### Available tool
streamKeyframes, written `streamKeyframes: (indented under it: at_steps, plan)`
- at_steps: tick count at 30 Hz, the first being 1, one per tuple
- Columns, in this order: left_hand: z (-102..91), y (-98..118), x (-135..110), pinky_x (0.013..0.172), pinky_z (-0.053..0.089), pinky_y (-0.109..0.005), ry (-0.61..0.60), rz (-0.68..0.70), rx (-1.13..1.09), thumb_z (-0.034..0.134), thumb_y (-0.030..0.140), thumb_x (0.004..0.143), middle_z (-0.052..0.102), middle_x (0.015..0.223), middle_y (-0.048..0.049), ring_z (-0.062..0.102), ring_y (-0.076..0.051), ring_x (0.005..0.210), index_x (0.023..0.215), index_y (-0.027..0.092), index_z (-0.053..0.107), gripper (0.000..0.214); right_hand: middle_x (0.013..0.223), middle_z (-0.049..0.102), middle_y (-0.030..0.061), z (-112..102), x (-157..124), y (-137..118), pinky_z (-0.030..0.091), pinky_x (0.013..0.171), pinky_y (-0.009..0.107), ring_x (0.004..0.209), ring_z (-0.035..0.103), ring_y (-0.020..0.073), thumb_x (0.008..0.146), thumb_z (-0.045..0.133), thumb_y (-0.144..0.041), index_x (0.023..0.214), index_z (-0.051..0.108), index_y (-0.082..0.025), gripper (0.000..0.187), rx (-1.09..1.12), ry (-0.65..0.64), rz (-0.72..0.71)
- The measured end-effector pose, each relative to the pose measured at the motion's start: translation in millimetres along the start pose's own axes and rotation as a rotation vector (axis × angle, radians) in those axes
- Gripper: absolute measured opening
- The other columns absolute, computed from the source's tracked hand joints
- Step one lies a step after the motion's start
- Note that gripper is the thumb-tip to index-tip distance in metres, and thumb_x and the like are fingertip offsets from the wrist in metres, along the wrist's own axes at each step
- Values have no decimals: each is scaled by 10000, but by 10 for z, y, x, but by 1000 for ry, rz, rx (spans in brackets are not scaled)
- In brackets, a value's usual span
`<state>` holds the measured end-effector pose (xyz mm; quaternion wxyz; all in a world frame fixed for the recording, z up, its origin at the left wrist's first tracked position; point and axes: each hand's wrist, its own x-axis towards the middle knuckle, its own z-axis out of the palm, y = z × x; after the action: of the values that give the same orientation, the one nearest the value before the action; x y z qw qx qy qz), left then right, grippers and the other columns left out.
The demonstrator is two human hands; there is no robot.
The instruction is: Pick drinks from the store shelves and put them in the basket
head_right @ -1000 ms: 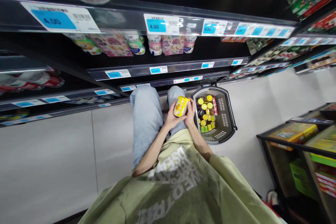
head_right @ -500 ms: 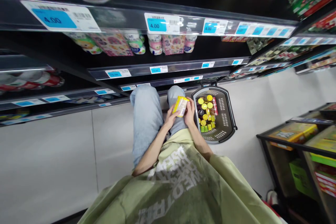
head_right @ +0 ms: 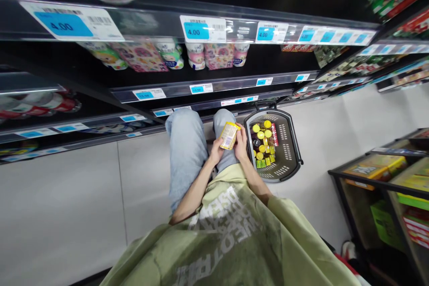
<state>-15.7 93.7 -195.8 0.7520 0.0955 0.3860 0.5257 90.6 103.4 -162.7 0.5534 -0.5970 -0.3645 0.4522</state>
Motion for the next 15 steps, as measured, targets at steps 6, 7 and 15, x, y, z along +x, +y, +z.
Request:
streamKeyframes:
  at_steps: [6, 7, 15]
  plan:
    - [6, 23, -26, 1036, 667, -507, 42, -53, -84, 790, 550, 709, 867, 1085, -133, 774, -421, 1278, 1038, 170, 817, 503, 1244, 751, 77, 7, -38, -44, 599, 693, 294, 872, 701, 194, 917, 637, -857, 1423, 696, -250, 793, 2, -48, 154]
    - [11, 27, -31, 1027, 672, -505, 49, -54, -97, 764, 553, 717, 867, 1078, -131, 775, -417, 1280, 1041, 171, 816, 504, 1193, 754, 70, 9, -44, -47, 581, 642, 284, 816, 686, 185, 910, 649, -862, 1431, 699, -252, 804, 7, -61, 175]
    - [28, 45, -42, 943, 668, -476, 117, -41, -124, 715, 589, 725, 860, 1074, -131, 795, -399, 1197, 1045, 181, 796, 525, 943, 713, 7, 22, -50, -5, 522, 551, 248, 671, 628, 154, 894, 717, -841, 1441, 694, -294, 773, 33, -99, 240]
